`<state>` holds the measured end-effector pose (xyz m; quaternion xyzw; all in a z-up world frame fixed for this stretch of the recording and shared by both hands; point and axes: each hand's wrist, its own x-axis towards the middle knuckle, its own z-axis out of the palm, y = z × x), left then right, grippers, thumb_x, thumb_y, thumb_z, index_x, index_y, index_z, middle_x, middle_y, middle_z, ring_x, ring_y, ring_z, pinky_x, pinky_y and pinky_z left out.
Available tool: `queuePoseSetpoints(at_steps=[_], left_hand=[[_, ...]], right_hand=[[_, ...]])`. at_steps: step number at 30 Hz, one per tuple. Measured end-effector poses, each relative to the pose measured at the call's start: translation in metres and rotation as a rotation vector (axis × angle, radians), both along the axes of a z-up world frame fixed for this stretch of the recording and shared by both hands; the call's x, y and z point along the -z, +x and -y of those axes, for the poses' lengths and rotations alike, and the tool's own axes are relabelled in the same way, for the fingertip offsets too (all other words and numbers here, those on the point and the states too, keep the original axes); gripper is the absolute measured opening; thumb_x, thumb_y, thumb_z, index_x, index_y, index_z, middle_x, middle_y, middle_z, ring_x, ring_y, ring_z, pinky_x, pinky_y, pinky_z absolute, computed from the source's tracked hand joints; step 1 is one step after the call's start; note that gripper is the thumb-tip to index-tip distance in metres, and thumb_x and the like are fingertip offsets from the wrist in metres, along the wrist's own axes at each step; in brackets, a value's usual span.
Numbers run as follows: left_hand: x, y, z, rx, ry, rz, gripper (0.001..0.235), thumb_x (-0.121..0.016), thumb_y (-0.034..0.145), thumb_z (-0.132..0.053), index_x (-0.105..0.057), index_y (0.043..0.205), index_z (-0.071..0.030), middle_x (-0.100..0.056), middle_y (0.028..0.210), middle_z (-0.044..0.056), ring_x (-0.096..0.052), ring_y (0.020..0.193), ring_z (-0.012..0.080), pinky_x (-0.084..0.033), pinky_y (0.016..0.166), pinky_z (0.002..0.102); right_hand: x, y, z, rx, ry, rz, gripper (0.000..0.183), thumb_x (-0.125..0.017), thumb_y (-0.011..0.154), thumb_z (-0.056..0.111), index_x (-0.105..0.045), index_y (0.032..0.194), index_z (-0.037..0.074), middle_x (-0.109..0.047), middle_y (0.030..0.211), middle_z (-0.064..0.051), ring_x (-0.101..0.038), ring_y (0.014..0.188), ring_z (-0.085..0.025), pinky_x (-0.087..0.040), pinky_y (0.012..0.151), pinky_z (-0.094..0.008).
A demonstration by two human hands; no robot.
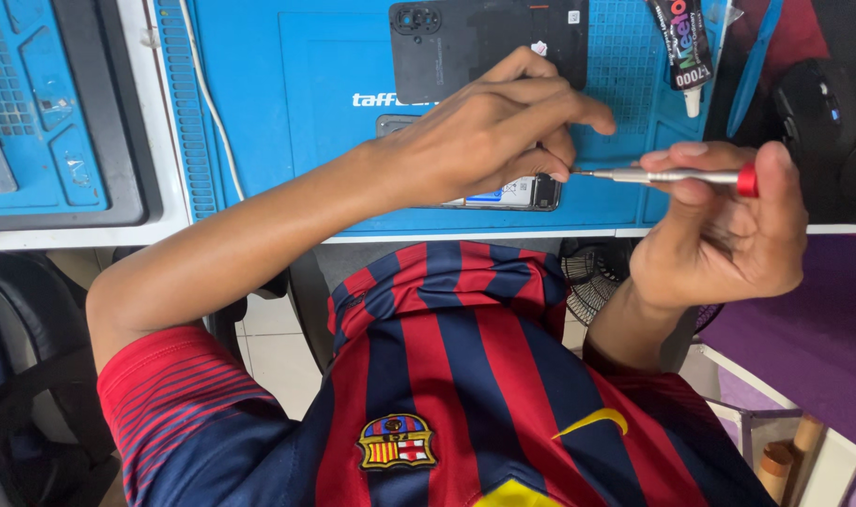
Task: The person uses a screwdriver to remove screws from a disassembled smartphone, then cleans the camera area with a cotton swab. They apply adhesive along the phone's frame and handle the back cover, preparing for reassembly.
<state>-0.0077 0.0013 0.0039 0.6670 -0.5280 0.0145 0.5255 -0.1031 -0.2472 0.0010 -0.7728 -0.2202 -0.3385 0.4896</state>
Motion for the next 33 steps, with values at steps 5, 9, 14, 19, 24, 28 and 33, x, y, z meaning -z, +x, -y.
queuePoseSetpoints(at_steps=[5, 9, 14, 19, 24, 28, 33], left_hand=[[0.004, 0.008, -0.002, -0.066, 0.068, 0.052, 0.051, -0.079, 0.099, -0.032, -0.058, 0.137, -0.005, -0.075, 0.099, 0.000, -0.067, 0.101, 0.0198, -0.039, 0.103, 0.039], [0.009, 0.014, -0.001, -0.193, 0.080, 0.037, 0.046, -0.077, 0.102, -0.035, -0.060, 0.135, -0.008, -0.078, 0.102, -0.002, -0.070, 0.106, 0.0185, -0.042, 0.103, 0.037], [0.014, 0.018, -0.004, -0.238, 0.053, 0.008, 0.045, -0.076, 0.103, -0.034, -0.058, 0.133, -0.006, -0.077, 0.102, -0.003, -0.072, 0.108, 0.0185, -0.043, 0.101, 0.037], [0.016, 0.019, -0.004, -0.269, 0.048, -0.016, 0.035, -0.074, 0.106, -0.023, -0.057, 0.133, -0.006, -0.076, 0.100, 0.000, -0.071, 0.106, 0.0214, -0.045, 0.103, 0.039], [0.016, 0.023, -0.004, -0.306, 0.022, -0.053, 0.029, -0.069, 0.109, -0.015, -0.057, 0.134, -0.009, -0.076, 0.096, 0.001, -0.073, 0.102, 0.0206, -0.049, 0.101, 0.037], [0.012, 0.024, -0.005, -0.306, -0.001, -0.150, 0.027, -0.067, 0.110, -0.014, -0.059, 0.135, -0.008, -0.074, 0.094, 0.003, -0.075, 0.092, 0.0199, -0.053, 0.089, 0.034], [0.007, 0.024, -0.007, -0.448, -0.109, 0.001, 0.010, -0.065, 0.108, -0.014, -0.067, 0.101, -0.007, -0.073, 0.089, 0.005, -0.073, 0.086, 0.0214, -0.054, 0.080, 0.036]], right_hand=[[0.001, -0.001, -0.008, -0.068, 0.029, -0.079, 0.048, -0.067, 0.111, -0.006, -0.051, 0.154, 0.009, -0.070, 0.109, -0.026, -0.076, 0.088, -0.031, -0.070, 0.077, -0.040], [-0.007, -0.002, -0.010, -0.142, -0.021, -0.141, 0.045, -0.071, 0.107, -0.005, -0.055, 0.147, 0.008, -0.071, 0.107, -0.024, -0.077, 0.087, -0.029, -0.069, 0.075, -0.037], [-0.012, -0.005, -0.016, -0.121, -0.116, -0.160, 0.045, -0.076, 0.104, -0.003, -0.058, 0.143, 0.007, -0.074, 0.104, -0.023, -0.078, 0.088, -0.027, -0.067, 0.074, -0.033], [-0.013, -0.005, -0.020, -0.158, -0.090, -0.189, 0.041, -0.075, 0.104, -0.004, -0.058, 0.141, 0.005, -0.072, 0.104, -0.024, -0.077, 0.090, -0.027, -0.068, 0.077, -0.034], [-0.010, -0.004, -0.020, -0.168, -0.090, -0.201, 0.043, -0.076, 0.103, -0.005, -0.058, 0.141, 0.004, -0.073, 0.105, -0.024, -0.077, 0.091, -0.028, -0.068, 0.076, -0.034], [-0.008, -0.004, -0.019, -0.160, -0.119, -0.217, 0.043, -0.079, 0.101, -0.004, -0.060, 0.139, 0.003, -0.074, 0.104, -0.021, -0.078, 0.088, -0.027, -0.066, 0.071, -0.030], [-0.012, -0.009, -0.017, -0.191, -0.109, -0.157, 0.041, -0.087, 0.088, 0.007, -0.071, 0.124, 0.015, -0.068, 0.099, -0.015, -0.073, 0.093, -0.022, -0.064, 0.069, -0.026]])
